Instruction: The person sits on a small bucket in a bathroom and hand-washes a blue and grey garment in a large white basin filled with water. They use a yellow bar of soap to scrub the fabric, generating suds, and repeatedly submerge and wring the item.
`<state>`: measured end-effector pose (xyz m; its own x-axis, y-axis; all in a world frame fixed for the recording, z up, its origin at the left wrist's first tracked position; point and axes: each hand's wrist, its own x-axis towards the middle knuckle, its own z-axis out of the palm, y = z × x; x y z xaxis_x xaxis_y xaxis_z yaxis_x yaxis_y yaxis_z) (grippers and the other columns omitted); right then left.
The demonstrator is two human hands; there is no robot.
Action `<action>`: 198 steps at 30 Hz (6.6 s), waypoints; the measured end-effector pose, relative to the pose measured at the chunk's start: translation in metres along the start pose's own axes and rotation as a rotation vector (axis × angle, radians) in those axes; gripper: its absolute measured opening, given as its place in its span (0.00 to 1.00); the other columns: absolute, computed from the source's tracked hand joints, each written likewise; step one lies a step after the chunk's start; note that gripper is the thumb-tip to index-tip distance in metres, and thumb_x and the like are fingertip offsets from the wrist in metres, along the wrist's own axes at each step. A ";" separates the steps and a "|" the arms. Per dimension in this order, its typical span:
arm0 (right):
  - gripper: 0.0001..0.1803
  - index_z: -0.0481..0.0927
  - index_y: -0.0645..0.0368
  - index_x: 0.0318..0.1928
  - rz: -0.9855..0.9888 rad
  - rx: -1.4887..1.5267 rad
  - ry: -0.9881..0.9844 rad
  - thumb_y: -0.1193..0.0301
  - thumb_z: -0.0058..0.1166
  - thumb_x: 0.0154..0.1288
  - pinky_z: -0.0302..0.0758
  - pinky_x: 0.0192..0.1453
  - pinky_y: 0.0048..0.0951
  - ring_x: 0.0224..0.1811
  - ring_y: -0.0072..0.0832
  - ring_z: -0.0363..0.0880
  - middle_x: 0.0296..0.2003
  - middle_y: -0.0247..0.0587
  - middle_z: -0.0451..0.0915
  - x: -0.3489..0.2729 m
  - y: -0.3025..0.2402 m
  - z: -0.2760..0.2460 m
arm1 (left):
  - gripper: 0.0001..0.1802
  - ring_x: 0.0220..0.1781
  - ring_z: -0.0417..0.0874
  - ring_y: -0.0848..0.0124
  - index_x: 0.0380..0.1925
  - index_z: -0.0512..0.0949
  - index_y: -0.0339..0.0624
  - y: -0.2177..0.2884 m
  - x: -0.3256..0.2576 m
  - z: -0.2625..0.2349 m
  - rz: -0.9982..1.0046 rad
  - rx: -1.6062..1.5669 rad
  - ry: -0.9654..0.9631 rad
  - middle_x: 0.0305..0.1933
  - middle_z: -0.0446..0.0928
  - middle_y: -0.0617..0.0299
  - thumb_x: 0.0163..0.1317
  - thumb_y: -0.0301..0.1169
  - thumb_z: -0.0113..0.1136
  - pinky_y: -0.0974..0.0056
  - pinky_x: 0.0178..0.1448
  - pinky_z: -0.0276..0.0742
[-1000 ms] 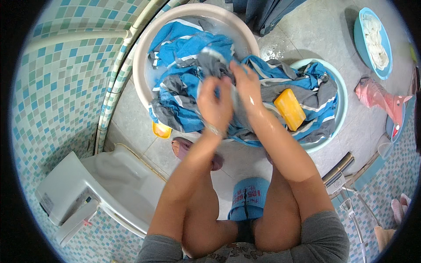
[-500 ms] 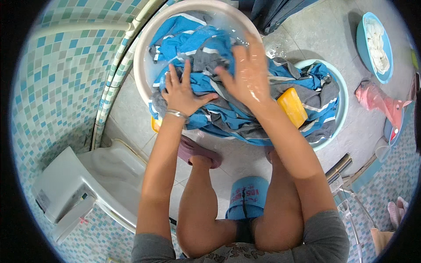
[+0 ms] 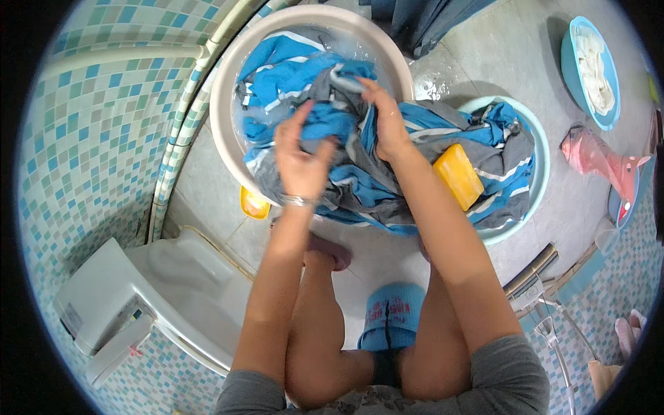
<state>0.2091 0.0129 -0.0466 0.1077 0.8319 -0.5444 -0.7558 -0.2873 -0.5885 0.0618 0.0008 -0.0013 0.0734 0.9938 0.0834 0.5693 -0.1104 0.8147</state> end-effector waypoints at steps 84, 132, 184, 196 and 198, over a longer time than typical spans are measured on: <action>0.25 0.72 0.58 0.53 -0.271 -2.431 -0.152 0.60 0.56 0.57 0.73 0.46 0.40 0.46 0.43 0.73 0.44 0.48 0.71 -0.045 0.005 0.063 | 0.17 0.25 0.70 0.61 0.12 0.65 0.35 0.044 -0.048 -0.064 0.235 0.110 -0.688 0.26 0.63 0.55 0.37 0.29 0.66 0.62 0.30 0.69; 0.35 0.60 0.49 0.66 -0.901 -2.014 0.123 0.67 0.55 0.57 0.68 0.46 0.36 0.42 0.44 0.68 0.42 0.53 0.69 -0.041 -0.054 -0.012 | 0.16 0.47 0.78 0.49 0.30 0.70 0.36 0.021 -0.077 -0.073 0.138 -0.068 -0.736 0.45 0.76 0.45 0.39 0.22 0.64 0.57 0.51 0.74; 0.09 0.77 0.62 0.32 0.015 0.109 0.020 0.68 0.53 0.60 0.67 0.38 0.27 0.34 0.22 0.71 0.31 0.34 0.76 -0.024 0.017 0.006 | 0.11 0.27 0.73 0.70 0.24 0.74 0.38 0.063 -0.012 0.037 0.304 0.054 0.017 0.25 0.75 0.59 0.61 0.33 0.58 0.67 0.31 0.69; 0.17 0.79 0.65 0.39 0.251 -0.074 0.211 0.62 0.56 0.58 0.70 0.44 0.33 0.39 0.29 0.72 0.37 0.40 0.77 -0.055 -0.006 0.043 | 0.10 0.26 0.73 0.66 0.25 0.76 0.38 0.000 0.024 0.023 -0.057 0.054 0.032 0.25 0.74 0.55 0.59 0.33 0.61 0.63 0.34 0.70; 0.16 0.79 0.64 0.38 0.216 -0.205 0.134 0.63 0.57 0.57 0.70 0.45 0.33 0.39 0.29 0.73 0.38 0.40 0.78 -0.064 -0.023 0.047 | 0.10 0.24 0.74 0.57 0.23 0.73 0.37 -0.035 0.040 0.007 -0.051 0.075 0.079 0.25 0.74 0.52 0.57 0.31 0.61 0.61 0.31 0.69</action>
<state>0.1889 -0.0118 0.0301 0.0529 0.6754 -0.7355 -0.6260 -0.5514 -0.5514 0.0508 0.0443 -0.0303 -0.0204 0.9958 0.0898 0.6308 -0.0568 0.7738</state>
